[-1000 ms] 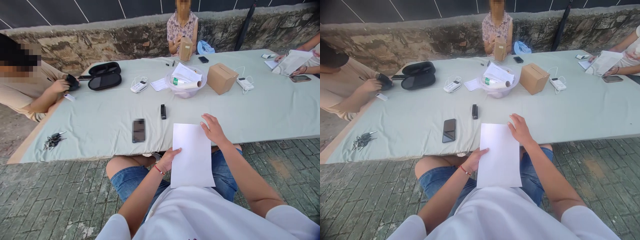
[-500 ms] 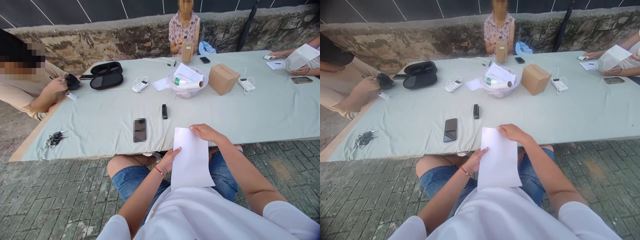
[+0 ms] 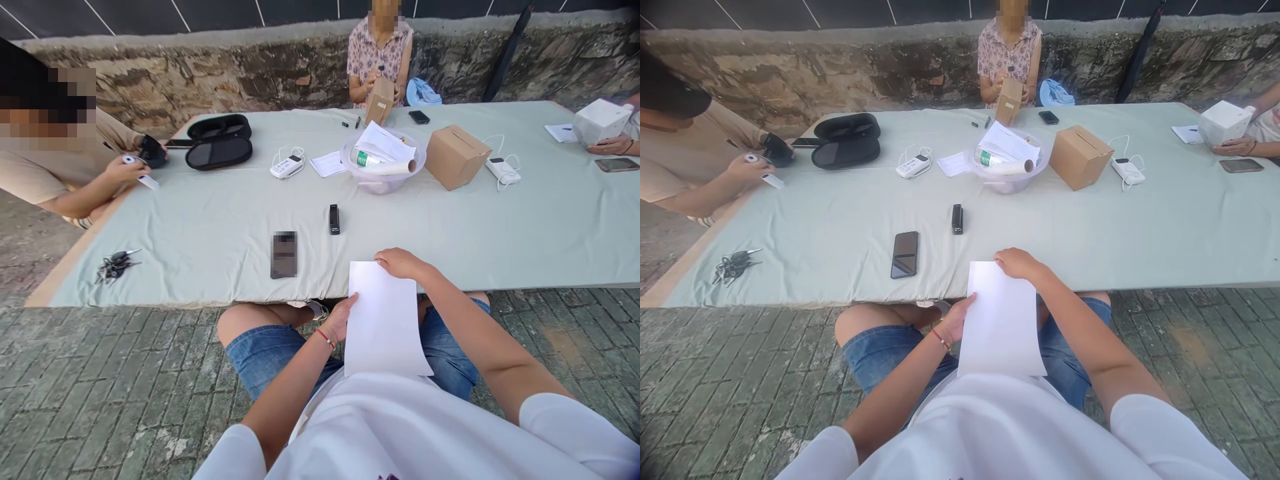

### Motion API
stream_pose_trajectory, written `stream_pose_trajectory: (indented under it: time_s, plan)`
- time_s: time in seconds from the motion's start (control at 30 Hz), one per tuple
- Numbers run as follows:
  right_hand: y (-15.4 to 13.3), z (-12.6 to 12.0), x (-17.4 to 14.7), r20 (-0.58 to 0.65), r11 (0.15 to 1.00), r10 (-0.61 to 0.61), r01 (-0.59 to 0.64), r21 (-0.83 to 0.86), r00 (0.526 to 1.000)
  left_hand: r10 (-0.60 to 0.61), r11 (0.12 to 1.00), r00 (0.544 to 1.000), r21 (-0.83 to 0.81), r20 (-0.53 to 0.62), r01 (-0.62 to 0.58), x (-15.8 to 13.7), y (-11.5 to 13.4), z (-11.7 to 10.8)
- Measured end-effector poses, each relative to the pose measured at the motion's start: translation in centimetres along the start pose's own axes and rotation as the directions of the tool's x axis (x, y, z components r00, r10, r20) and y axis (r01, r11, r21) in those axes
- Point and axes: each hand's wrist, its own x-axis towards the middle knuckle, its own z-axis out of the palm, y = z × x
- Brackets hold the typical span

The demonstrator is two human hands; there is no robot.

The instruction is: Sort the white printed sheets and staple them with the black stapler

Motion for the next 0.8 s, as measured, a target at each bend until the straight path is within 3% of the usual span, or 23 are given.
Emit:
stream_pose_trajectory:
  time_s: [0.1,0.27,0.63,0.8]
  plan:
    - [-1.0,0.5,1.5,-0.032,0.999,-0.044,0.045,0.018,0.998,0.000,1.000,1.000,-0.020,0.004,0.000,0.0,0.0,0.0]
    - [-2.6,1.4,2.6,0.054,0.990,-0.144,0.143,0.016,0.988,0.033,0.999,0.998,-0.005,0.059,-0.032,-0.2,0.1,0.1]
    - [-3.8,1.9,2.0,0.050,0.988,-0.129,0.133,-0.080,0.990,0.096,0.989,0.994,0.106,0.058,-0.102,-1.1,-0.2,0.9]
    - [-4.4,1.6,1.9,-0.095,0.963,-0.250,0.237,-0.127,0.964,0.106,0.986,0.992,0.123,0.070,-0.114,-0.8,-0.3,0.9]
